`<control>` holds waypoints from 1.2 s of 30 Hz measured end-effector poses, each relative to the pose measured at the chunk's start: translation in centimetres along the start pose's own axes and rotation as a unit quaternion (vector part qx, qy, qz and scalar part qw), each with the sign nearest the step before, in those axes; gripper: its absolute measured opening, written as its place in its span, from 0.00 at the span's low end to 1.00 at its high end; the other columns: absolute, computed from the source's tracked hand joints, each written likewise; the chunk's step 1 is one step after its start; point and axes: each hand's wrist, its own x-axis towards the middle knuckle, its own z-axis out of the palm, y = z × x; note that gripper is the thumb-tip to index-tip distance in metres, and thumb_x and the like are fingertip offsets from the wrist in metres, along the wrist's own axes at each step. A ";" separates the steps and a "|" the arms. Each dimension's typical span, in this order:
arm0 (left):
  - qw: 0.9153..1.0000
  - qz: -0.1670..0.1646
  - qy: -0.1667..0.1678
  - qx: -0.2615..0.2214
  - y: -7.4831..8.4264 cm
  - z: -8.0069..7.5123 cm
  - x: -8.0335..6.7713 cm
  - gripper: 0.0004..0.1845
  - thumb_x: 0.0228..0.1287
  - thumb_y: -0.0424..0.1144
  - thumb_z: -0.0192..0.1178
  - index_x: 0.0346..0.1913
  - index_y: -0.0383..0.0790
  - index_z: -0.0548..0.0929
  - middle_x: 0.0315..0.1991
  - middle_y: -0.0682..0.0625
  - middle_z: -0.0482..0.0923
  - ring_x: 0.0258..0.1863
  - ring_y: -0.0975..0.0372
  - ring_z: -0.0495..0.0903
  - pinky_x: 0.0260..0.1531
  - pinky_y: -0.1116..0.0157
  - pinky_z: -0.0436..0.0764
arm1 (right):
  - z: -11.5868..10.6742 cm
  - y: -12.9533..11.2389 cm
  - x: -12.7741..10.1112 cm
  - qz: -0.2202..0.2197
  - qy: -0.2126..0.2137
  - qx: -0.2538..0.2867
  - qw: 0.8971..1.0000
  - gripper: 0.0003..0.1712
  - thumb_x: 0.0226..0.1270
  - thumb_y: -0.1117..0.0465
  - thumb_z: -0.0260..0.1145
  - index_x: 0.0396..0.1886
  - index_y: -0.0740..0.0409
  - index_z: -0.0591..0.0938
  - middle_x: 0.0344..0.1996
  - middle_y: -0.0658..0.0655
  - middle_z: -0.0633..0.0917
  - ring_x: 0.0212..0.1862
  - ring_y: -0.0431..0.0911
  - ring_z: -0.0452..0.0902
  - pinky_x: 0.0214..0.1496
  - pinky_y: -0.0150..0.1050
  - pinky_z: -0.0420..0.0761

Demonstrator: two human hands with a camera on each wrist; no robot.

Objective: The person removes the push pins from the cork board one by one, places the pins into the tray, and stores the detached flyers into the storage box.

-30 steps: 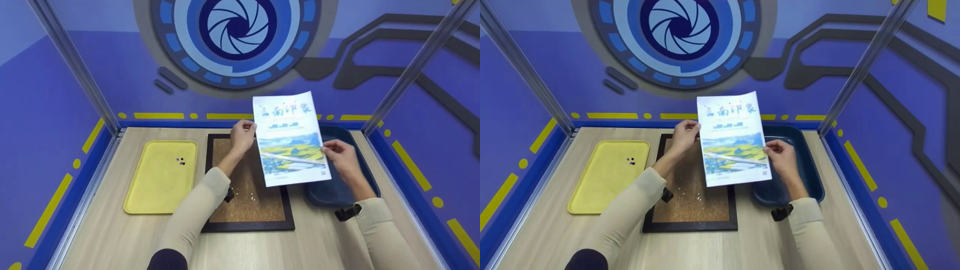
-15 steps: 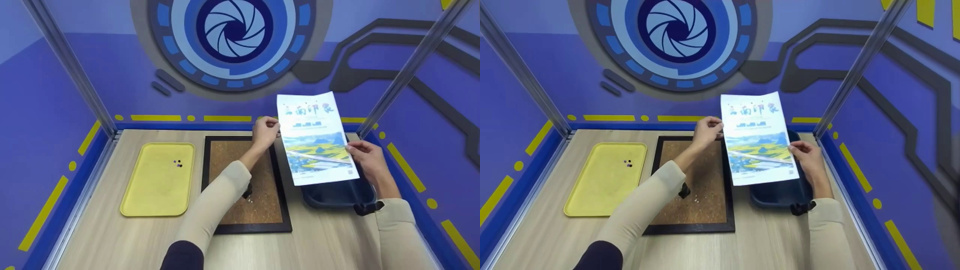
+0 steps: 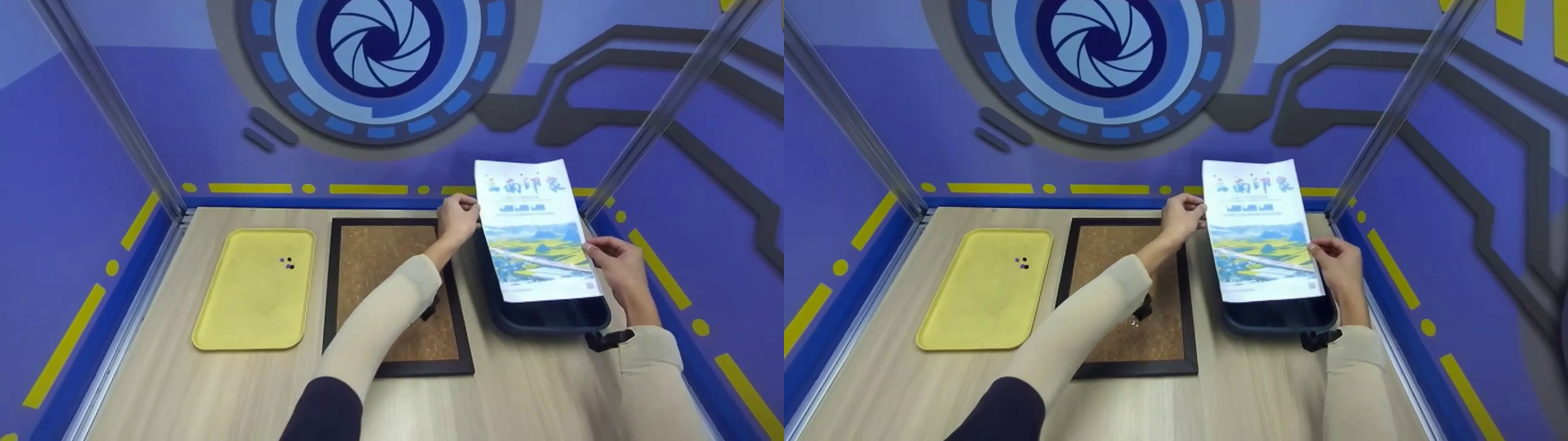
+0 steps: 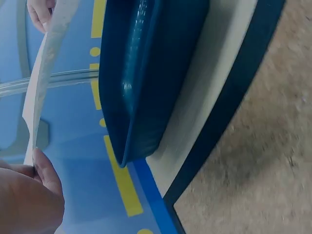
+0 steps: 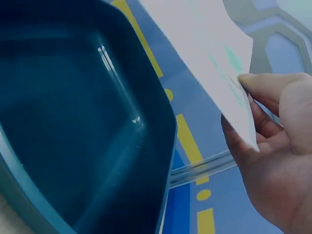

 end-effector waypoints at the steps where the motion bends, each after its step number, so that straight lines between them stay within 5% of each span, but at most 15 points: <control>1: 1.000 0.001 -0.001 -0.003 -0.3 0.5 0.1 0.05 0.77 0.33 0.63 0.48 0.36 0.87 0.36 0.50 0.83 0.36 0.50 0.90 0.32 0.68 0.86 | 0.1 0.2 -0.1 -0.002 0.010 -0.015 1.000 0.23 0.80 0.54 0.66 0.62 0.68 0.83 0.43 0.45 0.84 0.45 0.40 0.79 0.46 0.26 0.83; 8: 0.999 -0.007 0.026 0.020 -2.9 2.6 0.0 0.04 0.77 0.33 0.64 0.46 0.37 0.88 0.34 0.51 0.84 0.27 0.63 0.85 0.30 0.69 0.85 | 0.8 1.9 -0.3 -0.011 0.017 -0.055 0.998 0.21 0.81 0.55 0.65 0.59 0.69 0.84 0.47 0.56 0.85 0.44 0.41 0.78 0.43 0.24 0.81; 12: 0.999 -0.005 0.030 0.023 -4.0 3.1 -0.1 0.04 0.76 0.33 0.65 0.45 0.38 0.88 0.34 0.52 0.84 0.25 0.65 0.83 0.29 0.69 0.86 | 0.8 3.3 -0.5 -0.010 0.022 -0.067 0.997 0.19 0.80 0.56 0.66 0.58 0.68 0.85 0.45 0.54 0.86 0.43 0.39 0.78 0.42 0.24 0.78; 29: 0.991 -0.005 0.002 0.137 -6.2 5.7 0.0 0.05 0.76 0.33 0.64 0.45 0.39 0.89 0.35 0.53 0.85 0.34 0.64 0.83 0.39 0.67 0.83 | 1.8 6.0 -1.0 0.045 0.061 -0.127 0.989 0.19 0.81 0.55 0.64 0.57 0.65 0.86 0.49 0.63 0.86 0.46 0.47 0.78 0.41 0.31 0.76; 36: 0.990 0.004 0.022 0.138 -7.6 6.0 -0.1 0.03 0.73 0.31 0.66 0.41 0.40 0.89 0.33 0.52 0.86 0.34 0.63 0.84 0.38 0.65 0.84 | 2.3 6.8 -1.3 0.059 0.055 -0.125 0.989 0.19 0.83 0.54 0.62 0.59 0.64 0.85 0.52 0.64 0.84 0.52 0.53 0.78 0.49 0.37 0.76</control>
